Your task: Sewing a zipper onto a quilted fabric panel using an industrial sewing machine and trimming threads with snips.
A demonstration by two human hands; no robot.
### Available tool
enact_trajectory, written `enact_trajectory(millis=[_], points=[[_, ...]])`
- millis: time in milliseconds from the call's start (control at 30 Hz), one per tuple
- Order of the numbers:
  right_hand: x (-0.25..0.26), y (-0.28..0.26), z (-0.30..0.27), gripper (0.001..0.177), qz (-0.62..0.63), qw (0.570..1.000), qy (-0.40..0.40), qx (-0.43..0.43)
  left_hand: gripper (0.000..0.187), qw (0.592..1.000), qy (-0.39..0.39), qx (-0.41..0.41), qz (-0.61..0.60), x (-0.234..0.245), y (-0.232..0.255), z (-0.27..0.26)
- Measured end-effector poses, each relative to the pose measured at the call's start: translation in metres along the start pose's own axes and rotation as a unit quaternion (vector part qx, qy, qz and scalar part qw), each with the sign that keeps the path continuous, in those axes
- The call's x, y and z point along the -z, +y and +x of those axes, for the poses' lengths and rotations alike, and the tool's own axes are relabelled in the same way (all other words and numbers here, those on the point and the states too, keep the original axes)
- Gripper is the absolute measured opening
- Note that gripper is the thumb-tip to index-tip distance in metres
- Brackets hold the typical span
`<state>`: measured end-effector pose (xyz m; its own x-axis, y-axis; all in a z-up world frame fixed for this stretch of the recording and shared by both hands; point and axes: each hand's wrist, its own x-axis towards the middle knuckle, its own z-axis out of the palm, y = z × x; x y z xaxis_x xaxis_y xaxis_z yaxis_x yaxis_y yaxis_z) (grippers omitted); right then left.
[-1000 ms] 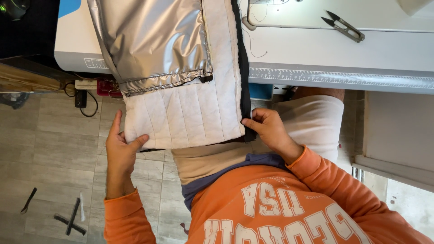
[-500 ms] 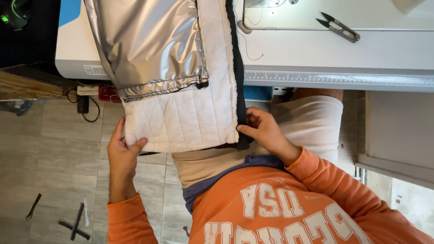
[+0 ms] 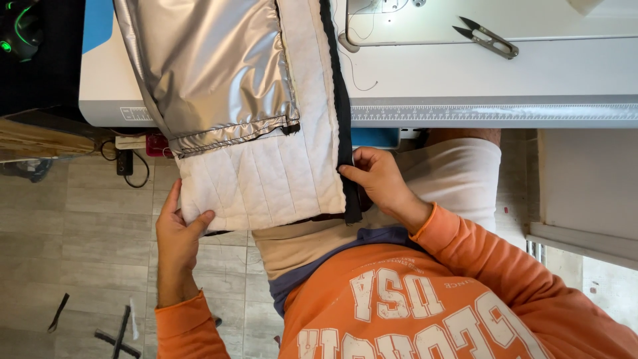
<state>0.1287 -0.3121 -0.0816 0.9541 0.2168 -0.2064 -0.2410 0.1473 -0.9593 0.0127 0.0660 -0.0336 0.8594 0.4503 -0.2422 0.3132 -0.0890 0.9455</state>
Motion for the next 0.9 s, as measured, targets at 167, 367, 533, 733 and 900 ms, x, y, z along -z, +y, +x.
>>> enact_trajectory(millis=[167, 367, 533, 733, 900], points=[[0.004, 0.004, 0.002, 0.016, -0.012, 1.0, 0.01, 0.008, 0.094, 1.0, 0.008, -0.002, -0.007, 0.008, -0.004, 0.003], [0.013, 0.013, 0.003, 0.009, -0.035, 0.999, 0.01, 0.007, 0.095, 1.0, 0.005, -0.007, -0.012, 0.007, 0.003, 0.0], [0.013, 0.01, 0.0, 0.011, -0.039, 0.999, 0.015, 0.006, 0.095, 1.0, 0.002, 0.002, -0.008, 0.008, 0.0, 0.0], [0.014, 0.015, -0.001, 0.013, -0.042, 0.999, 0.014, 0.014, 0.094, 1.0, 0.006, 0.0, -0.012, 0.012, -0.008, 0.0], [0.013, 0.01, -0.003, 0.014, -0.049, 0.998, 0.021, 0.019, 0.092, 1.0, 0.006, -0.006, -0.011, 0.014, -0.01, 0.003]])
